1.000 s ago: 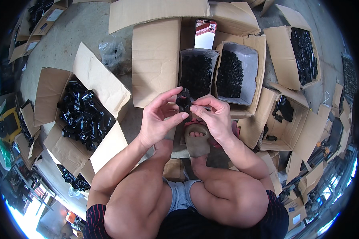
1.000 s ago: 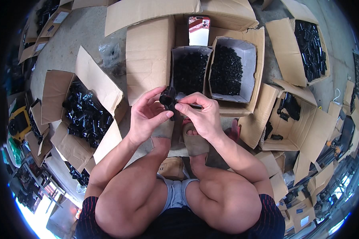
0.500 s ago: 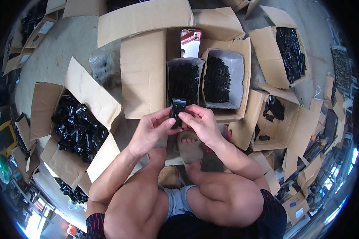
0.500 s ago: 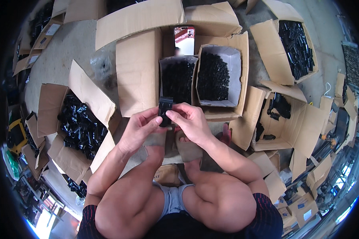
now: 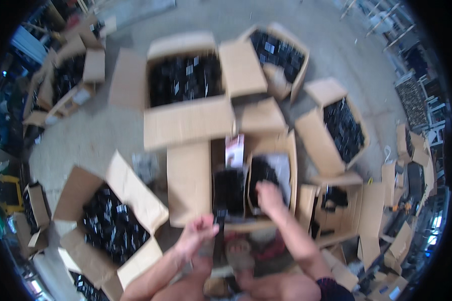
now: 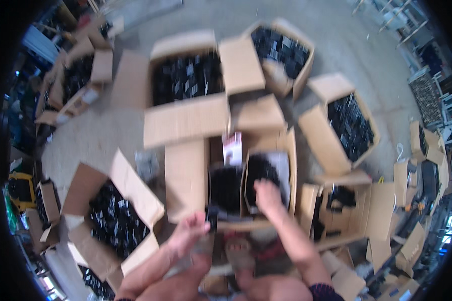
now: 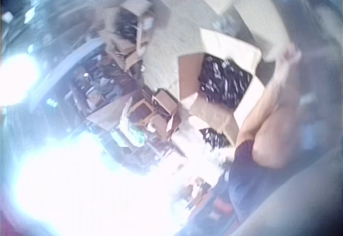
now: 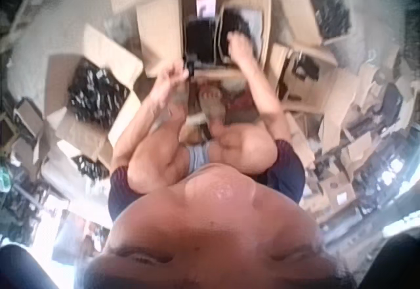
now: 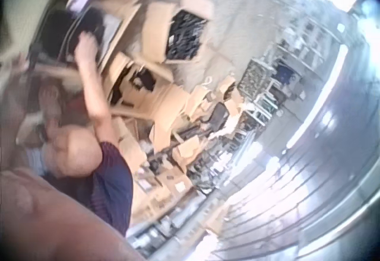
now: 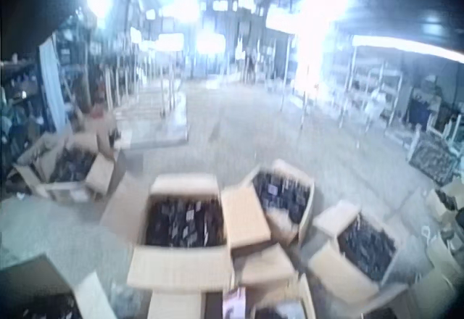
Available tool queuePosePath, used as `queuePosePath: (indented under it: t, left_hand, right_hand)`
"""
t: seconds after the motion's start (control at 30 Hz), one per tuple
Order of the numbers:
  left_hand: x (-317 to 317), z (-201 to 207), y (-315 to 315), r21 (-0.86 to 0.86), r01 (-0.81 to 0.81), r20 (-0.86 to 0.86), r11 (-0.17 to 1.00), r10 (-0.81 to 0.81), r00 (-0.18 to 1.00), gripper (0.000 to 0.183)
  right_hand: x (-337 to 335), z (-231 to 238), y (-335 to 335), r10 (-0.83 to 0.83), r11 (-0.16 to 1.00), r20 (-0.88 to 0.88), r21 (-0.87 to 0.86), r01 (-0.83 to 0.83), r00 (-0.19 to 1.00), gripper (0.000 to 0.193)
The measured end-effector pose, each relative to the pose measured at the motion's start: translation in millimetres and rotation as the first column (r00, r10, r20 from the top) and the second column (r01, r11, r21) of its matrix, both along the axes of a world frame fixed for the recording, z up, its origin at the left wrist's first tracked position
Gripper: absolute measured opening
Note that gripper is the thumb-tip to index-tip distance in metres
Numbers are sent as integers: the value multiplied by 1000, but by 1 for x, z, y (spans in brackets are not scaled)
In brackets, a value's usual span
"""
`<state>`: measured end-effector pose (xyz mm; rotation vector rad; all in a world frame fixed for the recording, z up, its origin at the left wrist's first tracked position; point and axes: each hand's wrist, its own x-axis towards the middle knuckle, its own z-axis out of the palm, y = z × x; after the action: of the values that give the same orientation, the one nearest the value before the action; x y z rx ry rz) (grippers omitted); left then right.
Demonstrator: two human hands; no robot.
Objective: The person assembles small black plastic components by taking a main housing and inserting a small black pin into a specific slot on each piece before placing them into a separate cardboard box.
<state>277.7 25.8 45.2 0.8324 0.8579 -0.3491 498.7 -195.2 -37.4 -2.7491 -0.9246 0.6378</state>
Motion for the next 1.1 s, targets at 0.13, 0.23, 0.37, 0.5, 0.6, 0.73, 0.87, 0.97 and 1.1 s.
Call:
queuePosePath:
  t: [0.13, 0.23, 0.37, 0.5, 0.6, 0.73, 0.87, 0.97, 1.1]
  left_hand:
    - [-12, -4, 7, -115, -82, 67, 990, 90, 994, 40]
    - [-6, 1, 2, -166, -93, 81, 982, 107, 991, 33]
    - [-4, 2, 0, -201, -83, 82, 976, 101, 992, 32]
    - [-5, 2, 0, -231, -85, 121, 969, 116, 986, 32]
    - [-6, 0, 1, -250, -84, 151, 964, 125, 981, 34]
    - [2, 0, 5, -246, -83, 151, 966, 123, 981, 39]
    - [1, -11, -3, -179, -141, 76, 974, 157, 985, 47]
    - [8, -7, -6, -156, -175, 89, 972, 190, 978, 44]
    - [14, 6, -6, -194, -263, 142, 945, 292, 946, 36]
  right_hand:
    - [-5, -8, 4, 2, 993, -41, 121, 3, 999, 14]
    - [-5, 4, -4, -53, 992, -60, 112, 59, 997, 21]
    - [-5, 11, -5, -48, 998, -72, 27, 50, 996, 26]
    - [-8, 1, -14, -92, 990, -148, 89, 106, 985, 17]
    - [-8, -3, -18, -137, 978, -133, 141, 156, 982, 17]
    - [2, -1, -11, -200, 916, -42, 348, 202, 979, 19]
    - [-12, 53, 0, -156, 813, -244, 519, 264, 957, 17]
    - [-42, 89, 14, -81, 752, -387, 581, 311, 918, 16]
    - [-70, 118, 40, 65, 772, -329, 615, 162, 942, 17]
